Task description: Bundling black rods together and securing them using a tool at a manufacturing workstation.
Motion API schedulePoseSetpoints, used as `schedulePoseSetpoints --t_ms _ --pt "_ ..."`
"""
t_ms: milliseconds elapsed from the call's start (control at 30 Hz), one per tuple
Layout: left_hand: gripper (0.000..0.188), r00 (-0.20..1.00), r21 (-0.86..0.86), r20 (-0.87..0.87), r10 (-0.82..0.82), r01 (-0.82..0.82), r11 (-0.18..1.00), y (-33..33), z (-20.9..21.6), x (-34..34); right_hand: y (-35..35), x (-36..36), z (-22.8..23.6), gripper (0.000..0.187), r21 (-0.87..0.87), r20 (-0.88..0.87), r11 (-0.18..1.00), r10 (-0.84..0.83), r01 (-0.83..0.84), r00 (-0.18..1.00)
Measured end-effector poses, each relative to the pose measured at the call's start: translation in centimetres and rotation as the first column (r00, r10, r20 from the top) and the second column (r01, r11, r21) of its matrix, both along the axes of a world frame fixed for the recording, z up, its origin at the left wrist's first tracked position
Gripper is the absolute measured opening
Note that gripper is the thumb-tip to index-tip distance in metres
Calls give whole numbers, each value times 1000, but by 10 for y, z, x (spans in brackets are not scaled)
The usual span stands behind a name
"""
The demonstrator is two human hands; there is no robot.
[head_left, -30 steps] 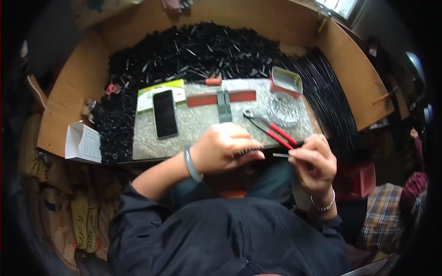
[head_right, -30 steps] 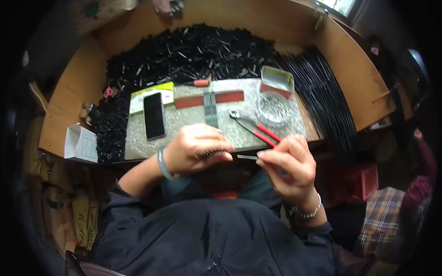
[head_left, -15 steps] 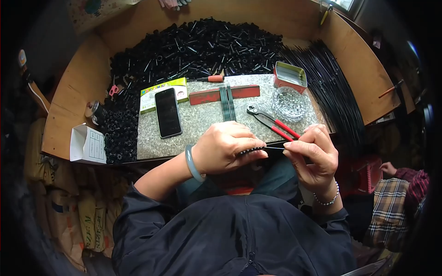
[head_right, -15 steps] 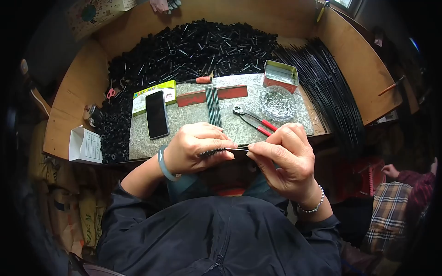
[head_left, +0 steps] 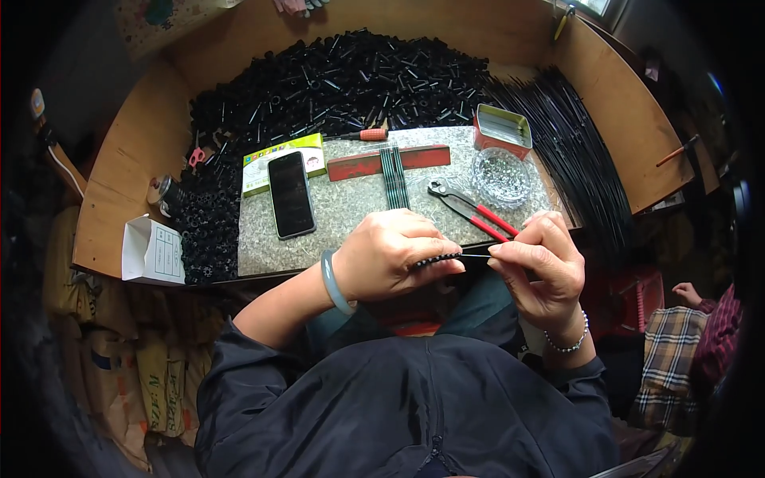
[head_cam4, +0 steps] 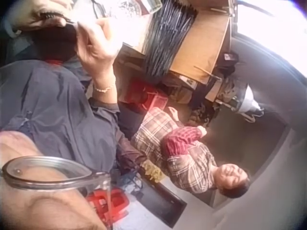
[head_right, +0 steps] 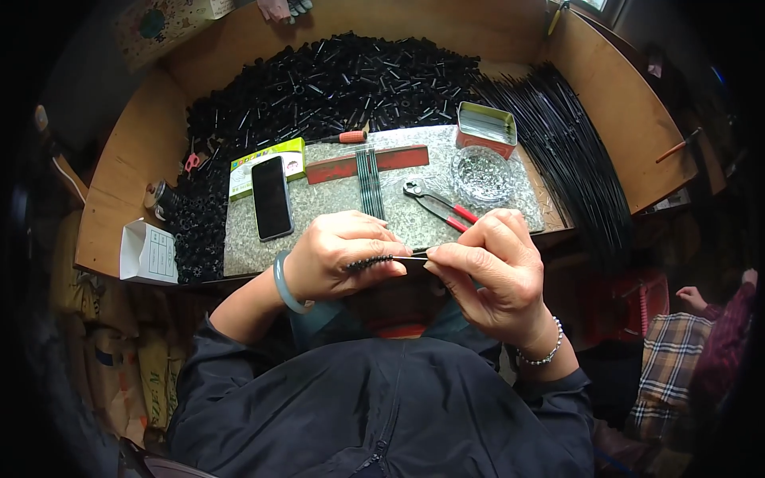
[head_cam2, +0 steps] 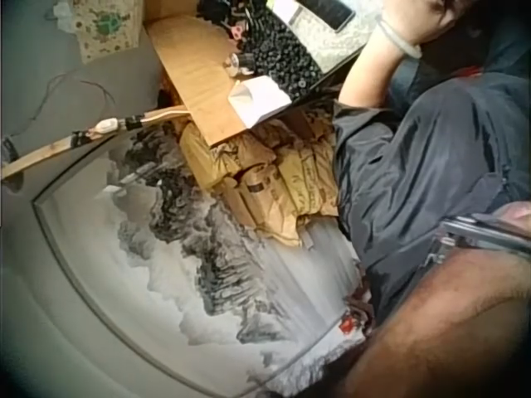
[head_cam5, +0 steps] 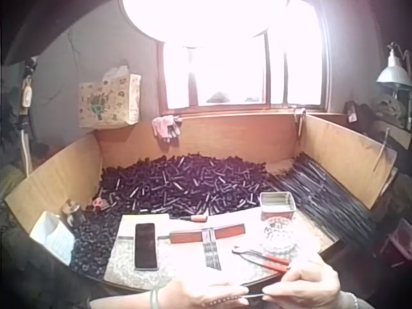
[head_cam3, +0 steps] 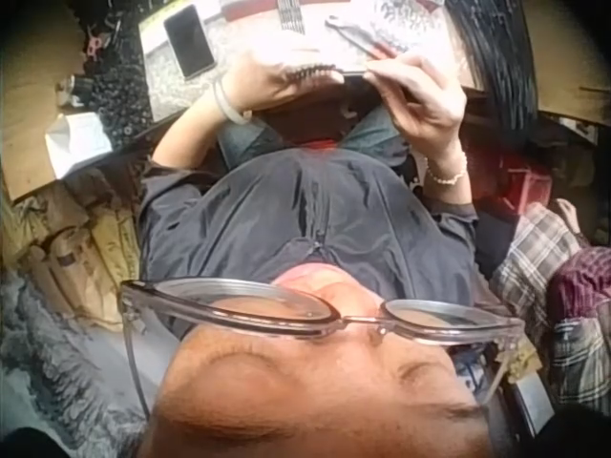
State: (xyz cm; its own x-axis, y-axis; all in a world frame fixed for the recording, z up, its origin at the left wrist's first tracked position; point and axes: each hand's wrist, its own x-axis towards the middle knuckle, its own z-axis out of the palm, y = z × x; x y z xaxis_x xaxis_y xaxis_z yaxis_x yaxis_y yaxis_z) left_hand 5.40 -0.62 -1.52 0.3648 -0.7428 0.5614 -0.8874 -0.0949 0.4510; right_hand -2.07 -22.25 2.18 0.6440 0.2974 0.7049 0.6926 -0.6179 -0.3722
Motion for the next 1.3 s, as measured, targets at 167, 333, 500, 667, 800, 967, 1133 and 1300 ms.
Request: schedulePoseSetpoints --t_ms 167,333,500,667,800,967,1133,1300 --pt "20 1000 12 14 -3 3 1000 0 -1 1 1 4 -2 21 14 -16 998 56 -56 998" --pt "20 994 -116 108 -3 16 993 -6 -5 1 3 11 -2 24 -11 16 991 136 -136 991" --pt "22 993 -89 120 -6 17 996 -4 -4 0 5 15 1 27 -114 82 976 193 -183 978" --pt "27 994 -21 104 -25 28 999 -1 -1 0 3 20 2 31 -132 48 963 241 -233 969" --pt "34 993 11 115 -29 28 1000 -1 -4 5 15 24 -4 33 -10 -20 960 280 -280 960" --pt "47 993 20 93 -74 72 997 -1 -4 5 22 19 6 45 9 -89 946 323 -323 942" --pt "62 989 52 146 -10 2 999 7 -11 -2 -8 -2 -12 55 545 -70 826 218 -146 973" --pt "111 982 336 68 178 -190 922 30 -63 -1 -51 -55 -78 16 439 -482 873 27 215 876"
